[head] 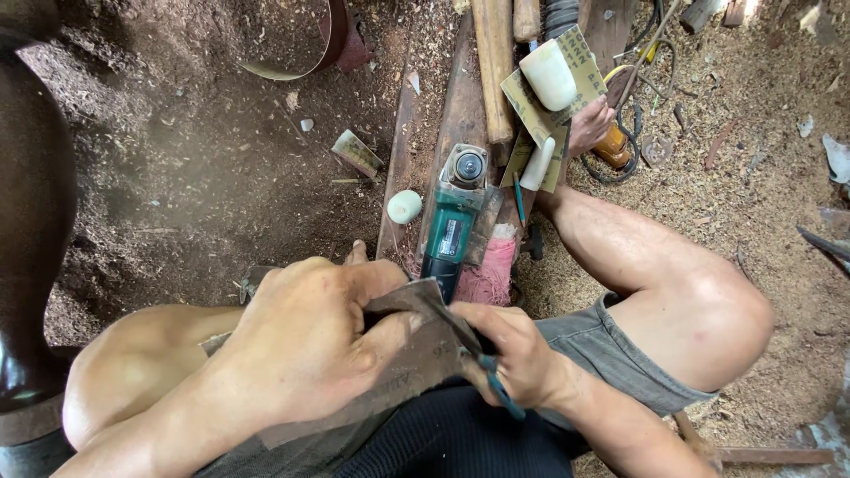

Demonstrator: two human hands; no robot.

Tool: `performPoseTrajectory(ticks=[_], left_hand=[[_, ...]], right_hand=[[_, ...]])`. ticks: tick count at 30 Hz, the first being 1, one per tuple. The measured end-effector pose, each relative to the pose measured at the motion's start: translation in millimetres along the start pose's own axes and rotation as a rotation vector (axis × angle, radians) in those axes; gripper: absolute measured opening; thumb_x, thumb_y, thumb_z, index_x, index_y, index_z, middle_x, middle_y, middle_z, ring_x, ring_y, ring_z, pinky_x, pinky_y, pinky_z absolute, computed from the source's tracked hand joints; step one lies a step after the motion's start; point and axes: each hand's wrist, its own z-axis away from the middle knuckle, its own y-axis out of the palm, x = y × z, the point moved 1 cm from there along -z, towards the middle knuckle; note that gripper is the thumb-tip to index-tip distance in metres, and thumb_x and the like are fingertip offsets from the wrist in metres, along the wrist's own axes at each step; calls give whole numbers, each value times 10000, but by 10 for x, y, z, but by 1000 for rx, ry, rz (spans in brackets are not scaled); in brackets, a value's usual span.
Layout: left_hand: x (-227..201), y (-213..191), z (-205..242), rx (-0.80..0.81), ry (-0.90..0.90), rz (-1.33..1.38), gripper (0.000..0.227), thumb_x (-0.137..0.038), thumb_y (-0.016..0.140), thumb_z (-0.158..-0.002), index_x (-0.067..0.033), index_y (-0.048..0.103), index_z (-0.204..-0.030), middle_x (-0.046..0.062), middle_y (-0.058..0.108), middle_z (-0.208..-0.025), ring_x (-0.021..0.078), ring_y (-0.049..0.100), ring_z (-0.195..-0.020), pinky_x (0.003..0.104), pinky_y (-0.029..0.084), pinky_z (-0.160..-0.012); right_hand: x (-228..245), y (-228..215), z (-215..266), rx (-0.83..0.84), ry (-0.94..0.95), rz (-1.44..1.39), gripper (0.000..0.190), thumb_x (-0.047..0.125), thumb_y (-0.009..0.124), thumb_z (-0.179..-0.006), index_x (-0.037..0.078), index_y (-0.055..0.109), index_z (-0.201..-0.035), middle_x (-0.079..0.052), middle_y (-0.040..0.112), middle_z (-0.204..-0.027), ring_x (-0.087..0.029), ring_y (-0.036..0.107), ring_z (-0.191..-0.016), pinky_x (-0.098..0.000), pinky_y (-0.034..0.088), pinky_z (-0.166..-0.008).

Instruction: The recorder prepares sanding tools by cutting and attaching sandpaper to a manual sanding block.

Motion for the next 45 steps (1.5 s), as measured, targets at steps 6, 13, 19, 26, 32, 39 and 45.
performPoseTrajectory(ticks=[6,13,19,26,32,39,45], left_hand=[[-12,172,-82,-60,126,-51,217,-346,690,-839,-191,750,-978,138,694,-624,366,715,-698,487,562,-729],[114,282,-45,-111,276,-38,211,-337,724,-857,-174,756,-987,139,655,-624,375,695,-717,507,547,-725],[48,210,0,-41,239,11,187,-326,698,-871,-195,759,-990,114,623,-462,353,690,-593,451,560,-865],[-15,118,45,-34,231,23,195,-339,705,-875,-225,774,-1018,117,654,-547,349,709,-624,446,575,-752],[72,70,40,-160,367,136,270,-314,703,-870,-206,774,-1108,72,802,-809,286,772,-762,393,599,-714],[89,-5,-171,-214,116,393,209,-248,677,-909,-105,758,-1038,89,798,-804,162,730,-697,339,594,-665],[3,24,-268,-187,222,454,281,-216,692,-923,-119,693,-1187,83,790,-928,159,721,-817,331,601,-757]], right_hand=[[110,-36,-170,34,121,82,626,-11,638,-721,-58,535,-1337,-178,694,-1008,-292,741,-852,-359,599,-768],[-17,-34,-26,-32,46,51,583,-53,557,-660,-64,570,-1243,-179,689,-961,-315,740,-828,-368,599,-760],[-42,33,11,-104,-43,-6,486,-119,542,-691,-101,575,-1175,-183,691,-895,-295,734,-710,-353,591,-659],[-48,50,2,-172,-63,56,333,-121,595,-789,-98,600,-1120,-161,701,-863,-238,726,-682,-320,584,-624],[-48,-94,-31,-184,245,-170,282,23,690,-923,-42,591,-1179,-94,690,-820,-151,681,-664,-293,555,-590],[24,-53,-197,-269,170,-652,657,343,774,-897,34,403,-1343,-34,566,-1200,-154,562,-1141,-369,456,-1047],[-50,-127,-145,-522,398,-563,532,35,807,-812,25,512,-1255,-40,603,-1011,-138,583,-909,-304,488,-807]])
